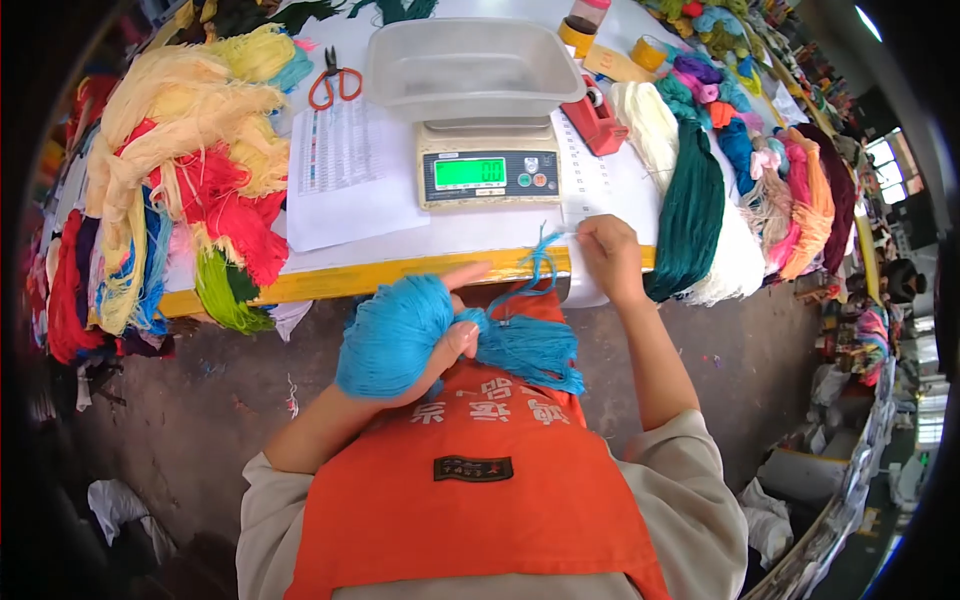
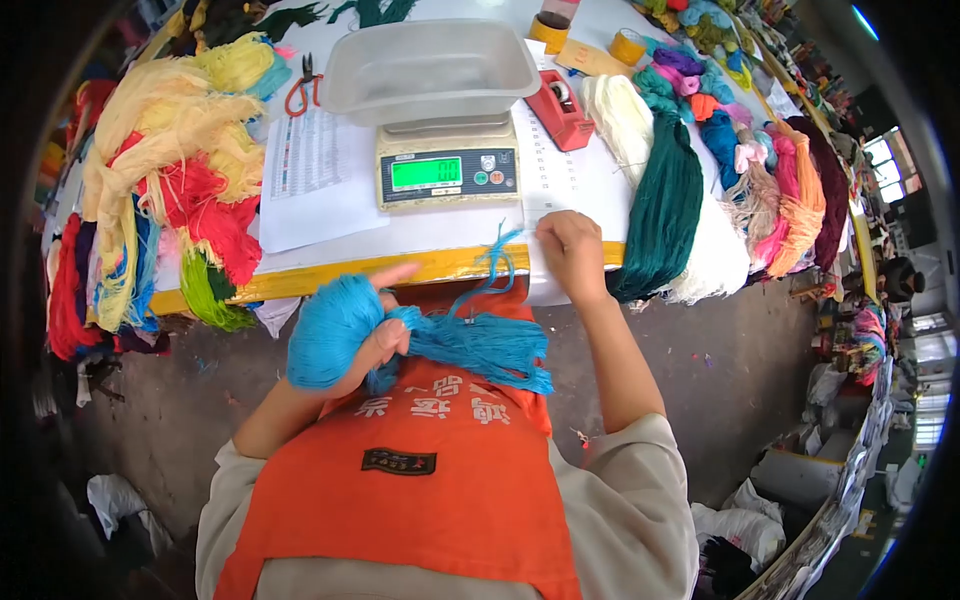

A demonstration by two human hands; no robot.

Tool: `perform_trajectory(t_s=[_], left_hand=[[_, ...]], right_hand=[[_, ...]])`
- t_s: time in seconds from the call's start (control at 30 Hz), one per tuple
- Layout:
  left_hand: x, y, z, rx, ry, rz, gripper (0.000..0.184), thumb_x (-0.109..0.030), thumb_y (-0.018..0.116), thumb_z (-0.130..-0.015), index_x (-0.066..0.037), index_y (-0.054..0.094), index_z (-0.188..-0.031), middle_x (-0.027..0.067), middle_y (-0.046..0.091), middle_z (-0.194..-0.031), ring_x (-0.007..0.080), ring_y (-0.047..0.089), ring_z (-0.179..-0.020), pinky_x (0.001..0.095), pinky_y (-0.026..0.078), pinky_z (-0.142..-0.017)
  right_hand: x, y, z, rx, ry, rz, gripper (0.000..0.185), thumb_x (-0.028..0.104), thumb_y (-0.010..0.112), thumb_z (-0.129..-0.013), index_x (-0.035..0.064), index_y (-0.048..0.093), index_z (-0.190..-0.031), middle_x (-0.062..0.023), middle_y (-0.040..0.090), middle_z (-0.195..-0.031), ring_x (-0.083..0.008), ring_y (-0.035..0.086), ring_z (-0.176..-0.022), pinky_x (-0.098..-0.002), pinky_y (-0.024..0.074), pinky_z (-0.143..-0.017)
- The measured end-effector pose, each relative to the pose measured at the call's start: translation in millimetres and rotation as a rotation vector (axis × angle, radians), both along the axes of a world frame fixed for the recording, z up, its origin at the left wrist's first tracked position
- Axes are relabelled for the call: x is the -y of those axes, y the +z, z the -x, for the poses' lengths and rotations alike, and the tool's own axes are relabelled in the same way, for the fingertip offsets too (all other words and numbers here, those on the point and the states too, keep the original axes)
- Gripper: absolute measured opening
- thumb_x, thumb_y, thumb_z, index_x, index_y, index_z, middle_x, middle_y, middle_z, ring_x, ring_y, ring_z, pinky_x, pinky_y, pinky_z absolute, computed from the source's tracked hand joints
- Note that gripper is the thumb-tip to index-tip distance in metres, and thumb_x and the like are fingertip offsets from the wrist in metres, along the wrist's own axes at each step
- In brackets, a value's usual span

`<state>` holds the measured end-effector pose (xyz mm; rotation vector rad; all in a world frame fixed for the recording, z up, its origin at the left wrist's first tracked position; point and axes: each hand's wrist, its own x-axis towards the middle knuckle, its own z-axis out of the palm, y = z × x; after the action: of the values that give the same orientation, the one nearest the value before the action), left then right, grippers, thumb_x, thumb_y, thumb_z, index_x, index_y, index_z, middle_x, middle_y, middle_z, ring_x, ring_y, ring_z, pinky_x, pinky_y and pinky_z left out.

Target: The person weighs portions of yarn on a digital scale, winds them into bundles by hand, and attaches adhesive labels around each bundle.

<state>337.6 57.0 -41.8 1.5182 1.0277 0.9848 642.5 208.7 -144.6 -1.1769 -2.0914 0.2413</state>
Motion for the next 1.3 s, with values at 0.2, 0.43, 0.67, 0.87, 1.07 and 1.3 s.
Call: perform_trajectory(t_s=[0.2, 0.43, 0.67, 0.87, 1.07, 1.3], left_hand=[[-14.4, -1.0, 0.2, -0.214, -0.064, -0.167, 0.060, -0.007, 0.055, -0.092, 0.001, 0.036, -0.148, 0.0017, 0.062, -0.073, 0.0097, 0.056, -0.067, 0.0263, 0.046, -0.067], [-13.3, -8.2, -0.4, -0.257, -0.059, -0.061, 0.066, -0.015, 0.065, -0.088, -0.003, 0.039, -0.148, 0.0093, 0.067, -0.086, 0.0285, 0.063, -0.081, 0.0403, 0.048, -0.074], [-6.7, 4.9, 3.6, -0.458, 0.156, -0.302, 0.067, -0.009, 0.064, -0.088, -0.003, 0.036, -0.149, 0.0095, 0.065, -0.078, 0.0256, 0.063, -0.072, 0.0372, 0.048, -0.066], [-8.6, -11.9, 6.5, -0.363, 0.212, -0.427, 0.029, -0.012, 0.067, -0.087, -0.007, 0.065, -0.115, 0.0126, 0.067, -0.081, 0.0313, 0.065, -0.072, 0.0398, 0.048, -0.061], [-17.1, -13.6, 11.6, -0.430, 0.198, -0.523, 0.014, -0.017, 0.066, -0.089, -0.006, 0.068, -0.082, 0.0122, 0.065, -0.071, 0.0298, 0.061, -0.062, 0.0377, 0.046, -0.056], [-17.9, -7.6, 18.2, 0.389, -0.152, 0.437, 0.024, -0.021, 0.060, -0.093, -0.004, 0.061, -0.077, 0.0017, 0.054, -0.062, 0.0094, 0.049, -0.054, 0.0254, 0.037, -0.049]], right_hand=[[53.6, 122.6, 62.0, -0.039, 0.671, 0.192, 0.013, 0.006, 0.071, -0.080, 0.0083, 0.066, -0.092, -0.0035, 0.066, -0.088, -0.0228, 0.062, -0.083, -0.0416, 0.0418, -0.096], [72.4, 140.6, 104.9, 0.197, 0.730, -0.056, 0.021, 0.005, 0.066, -0.080, 0.0089, 0.063, -0.100, -0.0041, 0.065, -0.099, -0.0200, 0.064, -0.091, -0.0390, 0.0428, -0.095], [80.0, 95.3, 119.5, -0.432, 0.574, 0.761, 0.027, 0.005, 0.056, -0.096, 0.0030, 0.049, -0.122, -0.0010, 0.051, -0.073, -0.0079, 0.047, -0.064, -0.0251, 0.0383, -0.059], [85.2, 111.2, 116.0, -0.374, 0.473, 0.739, 0.027, 0.002, 0.057, -0.094, 0.0041, 0.051, -0.120, 0.0029, 0.045, -0.063, -0.0038, 0.040, -0.064, -0.0221, 0.0328, -0.058], [79.5, 104.5, 113.9, -0.518, 0.648, 0.752, 0.022, -0.002, 0.062, -0.089, 0.0043, 0.057, -0.110, -0.0031, 0.061, -0.084, -0.0069, 0.057, -0.077, -0.0215, 0.0445, -0.070], [72.2, 103.9, 115.4, -0.388, 0.855, 0.532, 0.012, -0.003, 0.066, -0.088, 0.0036, 0.061, -0.096, -0.0041, 0.067, -0.088, -0.0113, 0.064, -0.080, -0.0244, 0.0487, -0.071]])
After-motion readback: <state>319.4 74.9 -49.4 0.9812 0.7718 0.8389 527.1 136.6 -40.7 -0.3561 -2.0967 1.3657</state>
